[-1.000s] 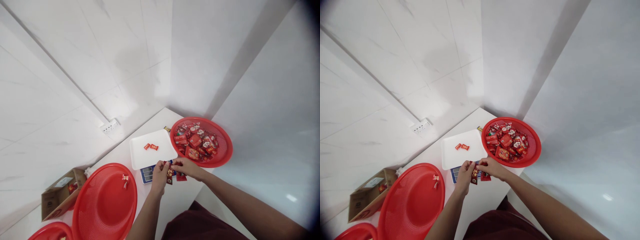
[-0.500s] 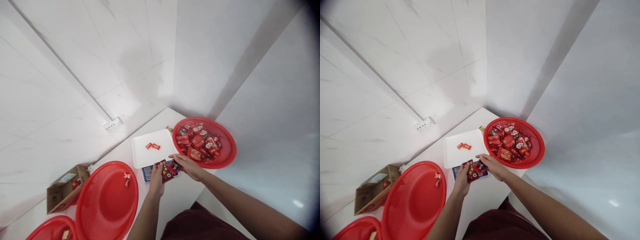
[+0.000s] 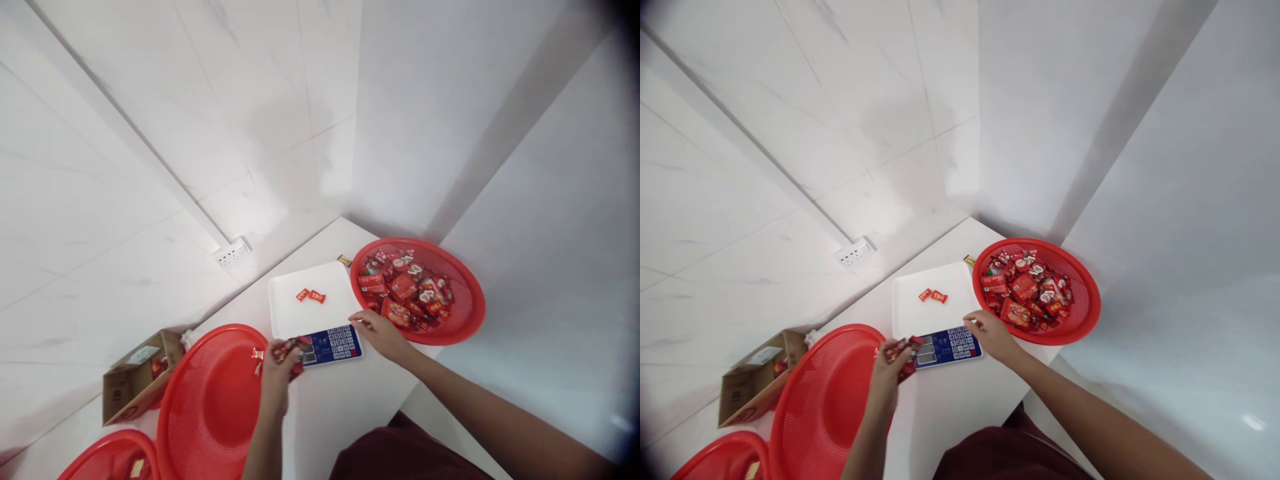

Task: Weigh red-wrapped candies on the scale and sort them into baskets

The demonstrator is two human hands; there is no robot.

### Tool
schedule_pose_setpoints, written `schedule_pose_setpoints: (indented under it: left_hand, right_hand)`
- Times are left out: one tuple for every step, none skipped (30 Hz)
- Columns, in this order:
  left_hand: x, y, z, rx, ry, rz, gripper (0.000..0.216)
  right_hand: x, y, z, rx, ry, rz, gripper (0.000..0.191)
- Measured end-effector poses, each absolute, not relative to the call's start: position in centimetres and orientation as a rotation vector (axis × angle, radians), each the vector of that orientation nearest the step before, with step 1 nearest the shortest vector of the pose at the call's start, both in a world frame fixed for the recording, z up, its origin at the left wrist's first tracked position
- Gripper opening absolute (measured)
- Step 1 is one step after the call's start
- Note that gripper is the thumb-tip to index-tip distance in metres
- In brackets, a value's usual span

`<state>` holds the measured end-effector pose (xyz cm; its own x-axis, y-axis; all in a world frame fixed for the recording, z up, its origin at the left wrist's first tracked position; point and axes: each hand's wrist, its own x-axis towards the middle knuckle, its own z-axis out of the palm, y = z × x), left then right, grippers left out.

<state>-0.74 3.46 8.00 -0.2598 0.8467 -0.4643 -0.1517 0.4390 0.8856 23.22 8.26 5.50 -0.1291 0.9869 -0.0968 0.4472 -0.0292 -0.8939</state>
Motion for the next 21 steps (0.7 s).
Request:
schedule_pose_setpoints:
  left_hand:
    - [-2.7, 3.4, 8.0, 0.712, 1.663, 1.109, 0.041]
    - [-4.6, 3.3, 8.0, 0.798, 1.809, 1.105, 0.038]
    - [-6.3, 3.2, 7.9, 0.902, 1.943, 1.047, 0.034]
    - [-7.8, 3.1, 7.7, 0.981, 2.069, 0.949, 0.031]
    - [-9.0, 2.9, 7.4, 1.058, 2.157, 0.848, 0.031]
    - [-9.8, 2.9, 7.1, 1.146, 2.221, 0.767, 0.033]
    - [-10.2, 2.9, 6.7, 1.237, 2.269, 0.711, 0.038]
    - [-10.1, 3.2, 6.3, 1.337, 2.294, 0.682, 0.044]
    - [-9.7, 3.6, 5.8, 1.442, 2.296, 0.675, 0.050]
    - [-8.9, 4.2, 5.4, 1.541, 2.273, 0.679, 0.052]
    - [-7.8, 5.0, 4.9, 1.622, 2.223, 0.681, 0.052]
    - [-6.5, 6.0, 4.4, 1.689, 2.137, 0.688, 0.049]
    - [-5.1, 7.1, 3.9, 1.737, 2.044, 0.696, 0.047]
    - [-3.7, 8.4, 3.5, 1.776, 1.957, 0.694, 0.045]
    - [-2.3, 9.7, 3.1, 1.809, 1.872, 0.667, 0.046]
    - [-0.9, 11.0, 2.7, 1.833, 1.801, 0.623, 0.049]
    - [0.3, 12.3, 2.4, 1.850, 1.750, 0.566, 0.051]
    - [1.3, 13.5, 2.2, 1.855, 1.724, 0.518, 0.051]
    - [2.2, 14.6, 2.1, 1.853, 1.712, 0.484, 0.050]
    - [2.9, 15.6, 2.0, 1.849, 1.708, 0.462, 0.048]
    - [3.4, 16.4, 2.0, 1.842, 1.706, 0.453, 0.045]
  right_hand:
    - [24.0, 8.6, 4.8, -1.583, -1.651, 1.058, 0.025]
    - [24.9, 8.9, 4.0, -1.637, -1.692, 0.970, 0.026]
    - [25.7, 9.2, 3.1, -1.679, -1.753, 0.868, 0.028]
    - [26.4, 9.4, 2.3, -1.725, -1.803, 0.770, 0.030]
    - [27.0, 9.4, 1.5, -1.767, -1.846, 0.688, 0.033]
    - [27.5, 9.4, 0.8, -1.806, -1.878, 0.618, 0.035]
    - [27.8, 9.3, 0.1, -1.838, -1.902, 0.569, 0.038]
    - [28.0, 9.2, -0.5, -1.861, -1.925, 0.540, 0.040]
    - [28.1, 9.0, -1.1, -1.879, -1.946, 0.524, 0.042]
    - [28.1, 8.8, -1.7, -1.889, -1.970, 0.524, 0.044]
    - [28.1, 8.6, -2.2, -1.895, -1.995, 0.533, 0.046]
    - [28.0, 8.4, -2.6, -1.899, -2.019, 0.542, 0.047]
    - [28.0, 8.3, -3.0, -1.900, -2.039, 0.545, 0.048]
    - [27.9, 8.1, -3.3, -1.899, -2.051, 0.541, 0.048]
    - [27.9, 8.1, -3.5, -1.897, -2.058, 0.534, 0.048]
    - [27.9, 8.0, -3.7, -1.891, -2.062, 0.529, 0.048]
    - [28.0, 8.0, -3.8, -1.884, -2.066, 0.529, 0.048]
    - [28.1, 8.0, -3.9, -1.875, -2.073, 0.535, 0.048]
    - [28.2, 8.0, -3.8, -1.864, -2.084, 0.544, 0.049]
    - [28.2, 8.0, -3.8, -1.851, -2.097, 0.553, 0.050]
    - [28.3, 8.0, -3.7, -1.842, -2.105, 0.558, 0.051]
